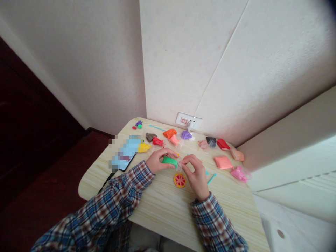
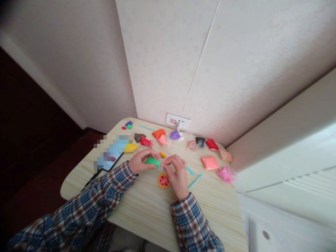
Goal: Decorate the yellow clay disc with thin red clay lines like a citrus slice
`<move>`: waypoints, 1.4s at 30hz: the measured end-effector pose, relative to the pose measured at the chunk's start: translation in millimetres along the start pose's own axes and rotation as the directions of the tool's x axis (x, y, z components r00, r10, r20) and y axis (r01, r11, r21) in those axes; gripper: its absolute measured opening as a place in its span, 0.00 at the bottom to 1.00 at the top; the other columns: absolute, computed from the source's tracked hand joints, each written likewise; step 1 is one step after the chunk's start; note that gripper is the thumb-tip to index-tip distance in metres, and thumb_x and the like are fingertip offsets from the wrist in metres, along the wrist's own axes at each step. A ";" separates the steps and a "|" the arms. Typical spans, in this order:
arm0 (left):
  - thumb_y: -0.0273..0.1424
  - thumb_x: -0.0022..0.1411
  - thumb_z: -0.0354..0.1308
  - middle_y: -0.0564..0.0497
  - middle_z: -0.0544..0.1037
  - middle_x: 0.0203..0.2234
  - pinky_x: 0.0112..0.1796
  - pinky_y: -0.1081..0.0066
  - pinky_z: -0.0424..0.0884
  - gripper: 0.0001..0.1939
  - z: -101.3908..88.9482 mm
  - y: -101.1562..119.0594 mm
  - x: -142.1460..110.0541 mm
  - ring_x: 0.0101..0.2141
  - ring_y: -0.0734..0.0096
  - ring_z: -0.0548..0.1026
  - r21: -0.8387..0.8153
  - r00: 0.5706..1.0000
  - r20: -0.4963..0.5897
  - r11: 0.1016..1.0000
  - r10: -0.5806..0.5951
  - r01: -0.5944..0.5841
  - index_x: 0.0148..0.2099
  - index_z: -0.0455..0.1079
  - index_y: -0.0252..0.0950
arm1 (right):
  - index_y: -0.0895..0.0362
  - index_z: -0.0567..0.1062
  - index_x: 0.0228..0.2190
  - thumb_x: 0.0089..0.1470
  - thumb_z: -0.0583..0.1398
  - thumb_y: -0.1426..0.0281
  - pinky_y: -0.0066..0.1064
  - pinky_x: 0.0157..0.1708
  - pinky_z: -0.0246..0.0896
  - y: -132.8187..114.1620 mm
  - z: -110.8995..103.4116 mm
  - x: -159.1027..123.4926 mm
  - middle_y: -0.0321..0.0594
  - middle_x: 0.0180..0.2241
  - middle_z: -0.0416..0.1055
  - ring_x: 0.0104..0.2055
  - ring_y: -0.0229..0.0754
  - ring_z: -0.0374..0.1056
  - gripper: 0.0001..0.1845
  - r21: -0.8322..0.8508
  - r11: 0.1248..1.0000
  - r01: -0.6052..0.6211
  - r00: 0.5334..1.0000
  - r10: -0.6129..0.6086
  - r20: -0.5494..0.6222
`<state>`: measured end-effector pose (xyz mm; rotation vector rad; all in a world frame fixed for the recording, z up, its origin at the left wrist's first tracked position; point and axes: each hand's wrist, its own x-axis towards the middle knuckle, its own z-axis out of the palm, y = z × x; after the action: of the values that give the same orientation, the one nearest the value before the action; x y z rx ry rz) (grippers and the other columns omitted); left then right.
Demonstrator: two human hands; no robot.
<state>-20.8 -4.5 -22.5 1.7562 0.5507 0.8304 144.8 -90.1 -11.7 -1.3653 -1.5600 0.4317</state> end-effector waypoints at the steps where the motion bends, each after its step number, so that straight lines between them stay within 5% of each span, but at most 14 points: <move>1: 0.38 0.45 0.68 0.47 0.76 0.34 0.41 0.68 0.70 0.21 0.1 0.1 0.0 0.37 0.67 0.74 0.005 1.000 -0.004 1.000 0.002 -0.002 0.40 0.71 0.32 | 0.55 0.70 0.25 0.54 0.58 0.65 0.37 0.38 0.56 0.2 0.3 -0.1 0.37 0.29 0.69 0.35 0.42 0.64 0.08 0.009 1.000 -0.007 1.000 0.007 -0.006; 16: 0.34 0.46 0.68 0.48 0.77 0.32 0.40 0.68 0.71 0.17 1.6 10.9 -1.1 0.35 0.68 0.75 0.105 0.999 0.000 0.993 0.054 -0.054 0.38 0.73 0.32 | 0.55 0.70 0.24 0.53 0.59 0.65 0.34 0.34 0.55 1.6 0.9 -0.4 0.36 0.26 0.67 0.31 0.40 0.62 0.09 -0.008 1.000 0.001 1.000 -0.001 -0.005; 25: 0.34 0.46 0.68 0.48 0.77 0.32 0.40 0.69 0.71 0.16 2.6 12.7 -0.4 0.35 0.68 0.75 0.112 0.998 -0.025 0.992 0.062 -0.059 0.38 0.73 0.32 | 0.54 0.71 0.28 0.54 0.58 0.67 0.38 0.41 0.48 -3.3 -1.2 -4.9 0.35 0.30 0.69 0.35 0.41 0.63 0.05 -0.166 0.986 0.031 0.998 -0.039 -0.044; 29: 0.33 0.45 0.68 0.47 0.78 0.33 0.40 0.69 0.71 0.17 -0.4 8.1 0.4 0.36 0.68 0.75 0.096 0.997 -0.074 0.995 0.039 -0.032 0.38 0.73 0.32 | 0.55 0.70 0.27 0.54 0.58 0.64 0.36 0.38 0.52 1.1 -7.8 -2.3 0.35 0.28 0.66 0.33 0.40 0.61 0.08 0.115 0.985 -0.129 0.979 0.145 -0.144; 31: 0.32 0.45 0.69 0.46 0.78 0.35 0.40 0.69 0.71 0.17 -2.4 4.2 1.2 0.37 0.68 0.75 0.066 0.994 -0.109 0.998 0.010 -0.002 0.39 0.72 0.32 | 0.55 0.69 0.27 0.55 0.57 0.62 0.34 0.35 0.55 6.7 -11.3 -0.4 0.35 0.27 0.63 0.32 0.39 0.60 0.10 0.411 0.882 -0.229 0.945 0.303 -0.125; 34: 0.32 0.44 0.69 0.46 0.78 0.35 0.40 0.70 0.71 0.18 -4.1 -1.1 2.4 0.37 0.68 0.75 0.012 0.989 -0.144 1.000 -0.014 0.016 0.39 0.72 0.32 | 0.54 0.70 0.29 0.54 0.57 0.61 0.32 0.32 0.58 15.5 -14.0 1.4 0.36 0.30 0.63 0.29 0.36 0.59 0.10 0.736 0.606 -0.302 0.896 0.444 0.001; 37: 0.31 0.44 0.69 0.46 0.78 0.35 0.40 0.70 0.71 0.18 -4.6 -3.6 3.0 0.37 0.69 0.75 -0.001 0.987 -0.157 1.000 -0.023 0.024 0.39 0.72 0.32 | 0.53 0.72 0.29 0.52 0.58 0.58 0.31 0.32 0.61 19.3 -13.8 1.4 0.37 0.32 0.65 0.29 0.35 0.60 0.11 0.850 0.402 -0.339 0.854 0.510 0.100; 42: 0.31 0.44 0.68 0.46 0.78 0.36 0.41 0.70 0.71 0.18 -5.2 -3.2 3.4 0.37 0.68 0.75 -0.005 0.986 -0.161 1.000 -0.031 0.030 0.39 0.72 0.33 | 0.52 0.74 0.27 0.49 0.62 0.58 0.25 0.32 0.62 14.2 -13.7 1.8 0.34 0.30 0.64 0.28 0.32 0.59 0.11 0.907 0.210 -0.364 0.826 0.522 0.211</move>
<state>-22.4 2.3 -23.6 1.6829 0.6812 0.9570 164.1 -88.6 -15.7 -0.7995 -0.4532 1.3375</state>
